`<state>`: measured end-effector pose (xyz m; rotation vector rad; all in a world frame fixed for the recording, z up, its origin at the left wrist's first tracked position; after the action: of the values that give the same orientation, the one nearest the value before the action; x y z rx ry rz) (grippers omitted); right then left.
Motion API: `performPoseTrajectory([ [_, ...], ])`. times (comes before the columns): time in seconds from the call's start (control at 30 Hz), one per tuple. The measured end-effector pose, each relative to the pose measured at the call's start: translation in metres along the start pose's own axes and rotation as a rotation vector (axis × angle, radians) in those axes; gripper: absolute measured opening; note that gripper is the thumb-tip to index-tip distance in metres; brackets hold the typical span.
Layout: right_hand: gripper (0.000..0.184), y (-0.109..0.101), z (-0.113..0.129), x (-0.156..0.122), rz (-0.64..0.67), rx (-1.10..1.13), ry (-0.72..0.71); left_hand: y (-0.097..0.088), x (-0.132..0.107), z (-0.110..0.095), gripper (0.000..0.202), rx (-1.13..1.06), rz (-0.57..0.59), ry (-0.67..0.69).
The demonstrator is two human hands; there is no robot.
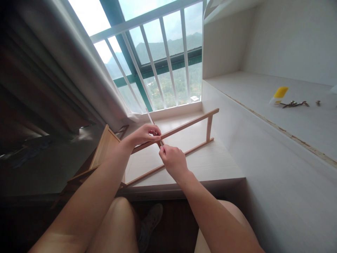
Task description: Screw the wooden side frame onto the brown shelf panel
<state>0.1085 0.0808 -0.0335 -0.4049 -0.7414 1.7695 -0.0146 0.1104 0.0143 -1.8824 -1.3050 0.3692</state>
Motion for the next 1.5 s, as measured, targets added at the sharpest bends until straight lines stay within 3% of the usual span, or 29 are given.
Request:
performPoseTrajectory([
  [0.33, 0.036, 0.0, 0.004, 0.003, -0.026, -0.175, 0.003, -0.001, 0.0, 0.001, 0.022, 0.015, 0.008, 0.008],
  [1.5, 0.036, -0.009, 0.014, 0.005, 0.002, -0.278, 0.027, 0.0, 0.0, 0.004, 0.025, 0.014, 0.011, -0.001],
])
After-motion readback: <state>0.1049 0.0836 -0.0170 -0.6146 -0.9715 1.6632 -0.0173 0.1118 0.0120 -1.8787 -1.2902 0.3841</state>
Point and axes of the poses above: each hand's wrist, its own x-axis towards the middle knuckle, its own y-axis out of the palm, z = x × y, the point moved 10 cm from there along x, towards the middle knuckle, and after that the axes turned 15 degrees about y, right-handed, at the moved point
